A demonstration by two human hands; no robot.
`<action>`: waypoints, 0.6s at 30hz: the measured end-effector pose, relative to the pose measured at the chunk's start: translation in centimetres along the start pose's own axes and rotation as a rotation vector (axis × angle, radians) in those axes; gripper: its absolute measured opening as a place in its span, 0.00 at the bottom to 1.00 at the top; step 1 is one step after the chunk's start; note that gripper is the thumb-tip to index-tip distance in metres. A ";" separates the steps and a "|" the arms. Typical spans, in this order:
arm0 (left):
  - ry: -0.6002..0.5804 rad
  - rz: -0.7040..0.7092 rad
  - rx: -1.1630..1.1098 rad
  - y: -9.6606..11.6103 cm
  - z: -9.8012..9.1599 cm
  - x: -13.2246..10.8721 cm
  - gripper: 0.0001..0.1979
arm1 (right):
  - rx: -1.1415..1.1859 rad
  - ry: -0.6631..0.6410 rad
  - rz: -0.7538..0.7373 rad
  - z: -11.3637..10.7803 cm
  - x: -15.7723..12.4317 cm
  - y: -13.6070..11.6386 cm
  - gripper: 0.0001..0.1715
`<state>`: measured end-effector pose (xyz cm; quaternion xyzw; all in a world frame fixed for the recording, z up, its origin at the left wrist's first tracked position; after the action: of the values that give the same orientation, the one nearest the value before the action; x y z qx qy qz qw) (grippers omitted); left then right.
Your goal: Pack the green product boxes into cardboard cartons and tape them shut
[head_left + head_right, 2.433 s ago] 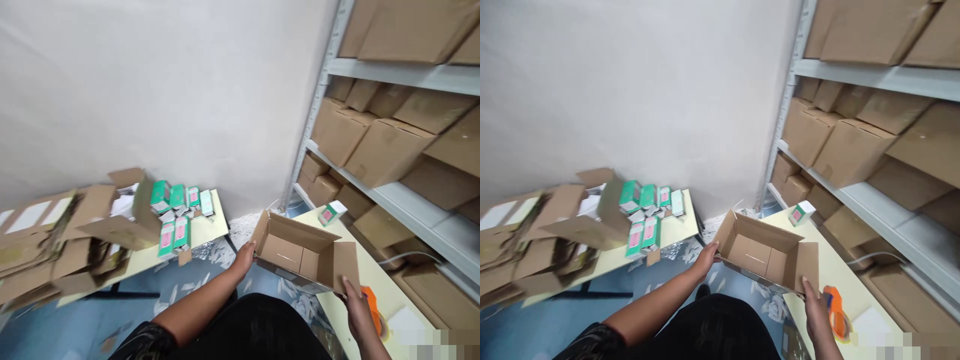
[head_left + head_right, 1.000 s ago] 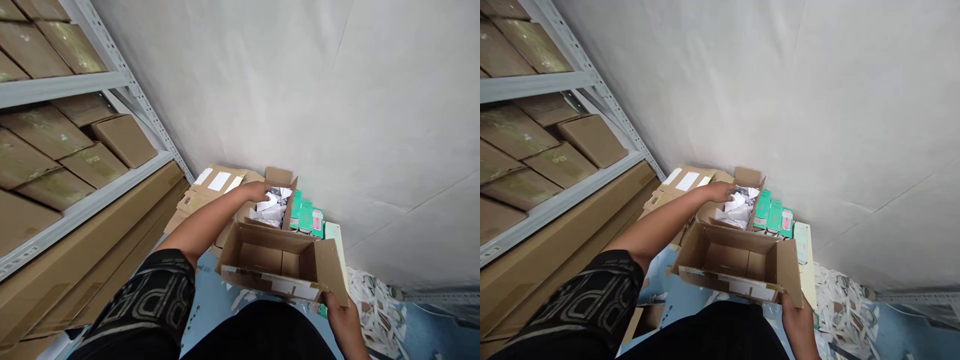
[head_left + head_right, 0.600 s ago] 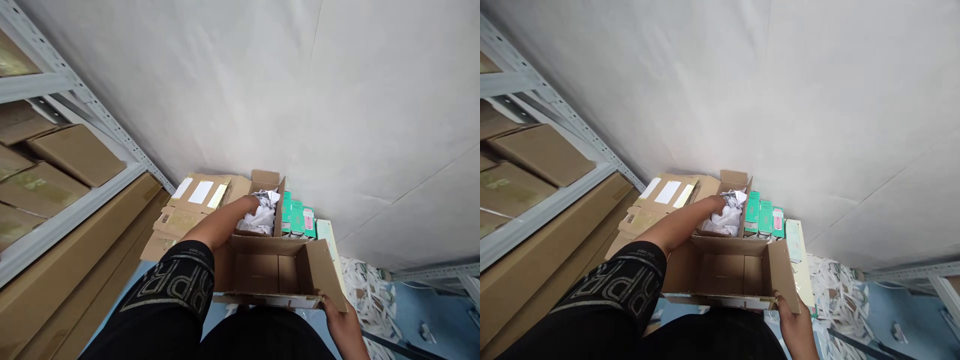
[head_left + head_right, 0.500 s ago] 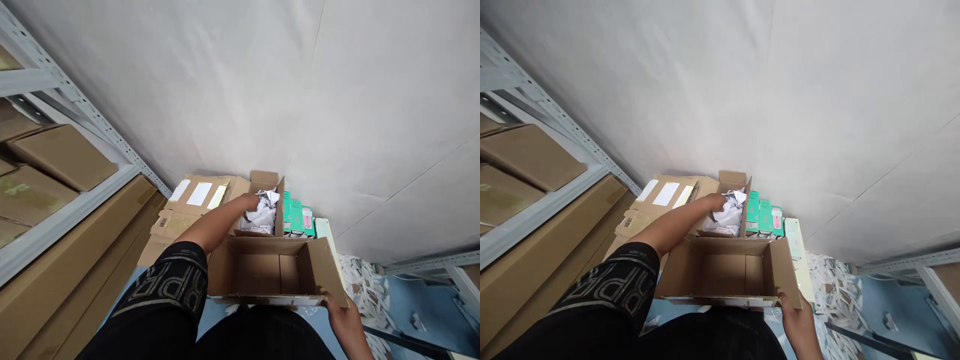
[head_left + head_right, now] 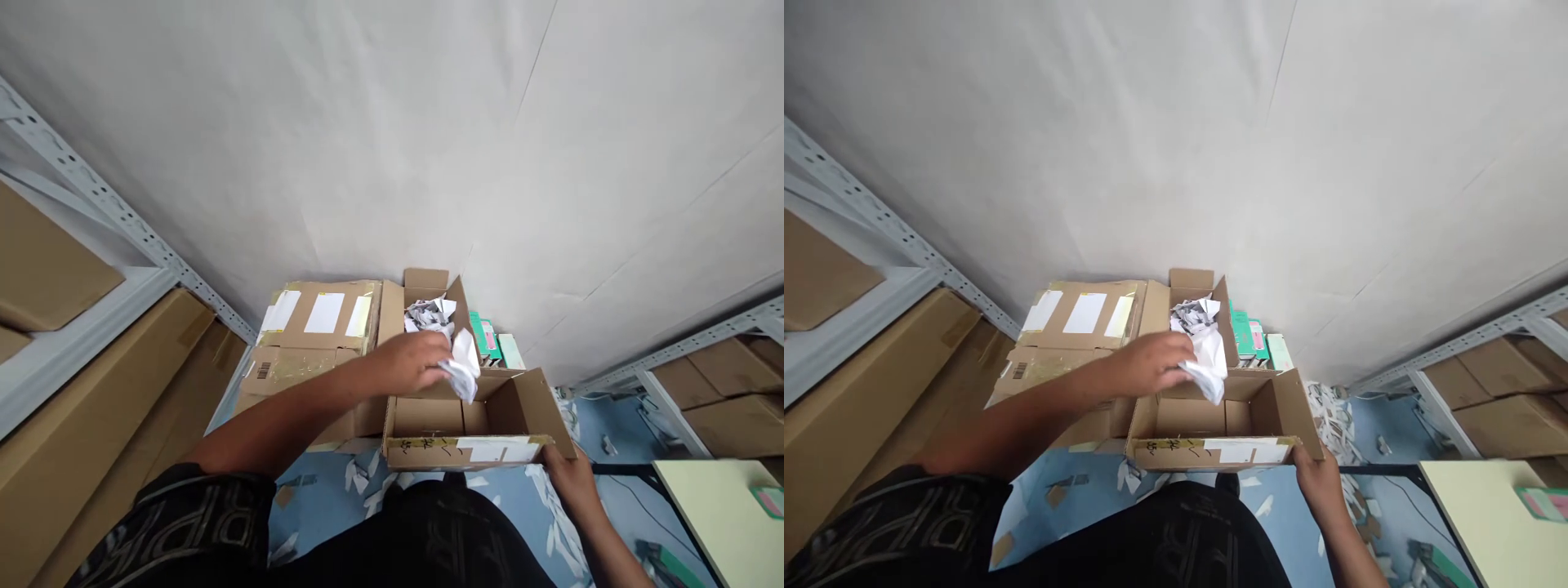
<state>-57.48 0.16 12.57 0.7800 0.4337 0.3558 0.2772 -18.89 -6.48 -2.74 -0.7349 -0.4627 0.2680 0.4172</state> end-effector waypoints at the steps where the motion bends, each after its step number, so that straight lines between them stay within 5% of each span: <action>1: -0.043 -0.038 -0.069 0.4 1.2 -0.7 0.16 | 0.005 0.009 -0.006 -0.1 -0.3 -0.1 0.18; 5: -0.078 -0.168 -0.156 0.6 3.5 -2.2 0.24 | 0.040 0.017 -0.012 -0.6 -1.8 -0.2 0.18; 8: -0.032 -0.118 -0.029 1.2 2.5 -3.1 0.24 | 0.063 0.027 -0.014 -1.7 -3.0 0.0 0.16; 13: 0.233 -0.174 0.278 1.9 0.2 -5.8 0.27 | 0.131 0.117 0.004 -6.1 -4.1 2.0 0.20; 15: 0.266 -0.299 0.252 1.8 1.5 -6.6 0.34 | 0.160 0.163 0.024 -8.6 -4.3 3.5 0.21; 18: 0.181 -0.522 0.006 2.4 7.0 -6.4 0.40 | 0.201 0.227 0.064 -12.7 -4.7 6.3 0.20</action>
<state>-53.11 -7.44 8.21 0.6077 0.6443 0.3390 0.3173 -8.12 -16.72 -1.70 -0.7293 -0.3596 0.2412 0.5297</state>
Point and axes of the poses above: each hand's wrist, its own x-axis towards the middle knuckle, its own z-axis out of the palm, y = z × x, the point moved 6 cm from there along x, towards the middle knuckle, and after that the axes turned 11 degrees about y, right-handed, at the moved point
